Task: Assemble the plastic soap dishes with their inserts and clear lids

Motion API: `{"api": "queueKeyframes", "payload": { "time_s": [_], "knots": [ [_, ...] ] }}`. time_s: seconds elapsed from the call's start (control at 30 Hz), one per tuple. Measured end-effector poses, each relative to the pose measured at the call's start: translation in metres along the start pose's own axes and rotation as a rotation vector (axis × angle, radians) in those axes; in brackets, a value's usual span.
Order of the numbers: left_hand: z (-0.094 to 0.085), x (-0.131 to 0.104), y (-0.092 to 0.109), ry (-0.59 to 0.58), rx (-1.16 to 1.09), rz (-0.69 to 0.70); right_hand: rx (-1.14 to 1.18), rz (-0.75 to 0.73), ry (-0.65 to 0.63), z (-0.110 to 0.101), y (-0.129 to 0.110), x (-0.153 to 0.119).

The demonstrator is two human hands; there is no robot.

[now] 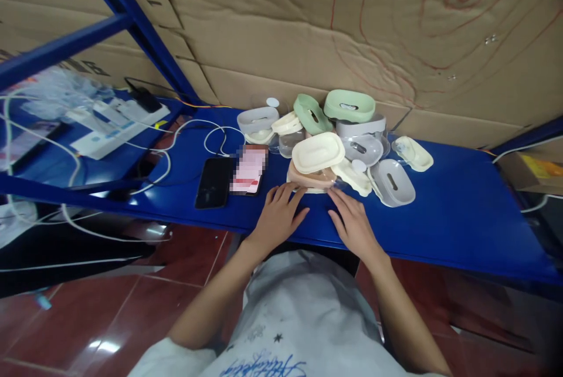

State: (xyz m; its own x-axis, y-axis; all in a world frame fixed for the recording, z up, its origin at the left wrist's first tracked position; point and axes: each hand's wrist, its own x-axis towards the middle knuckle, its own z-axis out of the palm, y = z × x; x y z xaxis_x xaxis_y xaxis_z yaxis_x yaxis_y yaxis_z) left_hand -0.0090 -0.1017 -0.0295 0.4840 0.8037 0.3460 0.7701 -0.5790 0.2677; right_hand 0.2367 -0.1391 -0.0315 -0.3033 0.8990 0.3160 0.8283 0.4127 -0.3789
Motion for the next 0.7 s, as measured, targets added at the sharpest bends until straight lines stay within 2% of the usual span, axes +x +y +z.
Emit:
{"api": "queueKeyframes", "payload": {
  "time_s": [0.23, 0.33, 0.47, 0.57, 0.7],
  "knots": [
    [0.001, -0.031, -0.002, 0.092, -0.091, 0.136, -0.085, -0.097, 0.071, 0.007, -0.002, -0.004],
    [0.005, -0.039, -0.004, 0.148, -0.09, 0.175, -0.021, -0.143, 0.082, 0.006, 0.001, -0.003],
    [0.011, -0.043, -0.006, 0.215, -0.109, 0.148, 0.153, -0.129, 0.2, 0.002, 0.004, -0.004],
    [0.012, -0.043, -0.009, 0.32, -0.158, 0.065, 0.238, -0.171, 0.139, -0.001, 0.002, -0.007],
    [0.01, -0.04, -0.014, 0.278, -0.24, 0.131, 0.254, -0.244, 0.014, -0.001, -0.004, -0.008]
  ]
}}
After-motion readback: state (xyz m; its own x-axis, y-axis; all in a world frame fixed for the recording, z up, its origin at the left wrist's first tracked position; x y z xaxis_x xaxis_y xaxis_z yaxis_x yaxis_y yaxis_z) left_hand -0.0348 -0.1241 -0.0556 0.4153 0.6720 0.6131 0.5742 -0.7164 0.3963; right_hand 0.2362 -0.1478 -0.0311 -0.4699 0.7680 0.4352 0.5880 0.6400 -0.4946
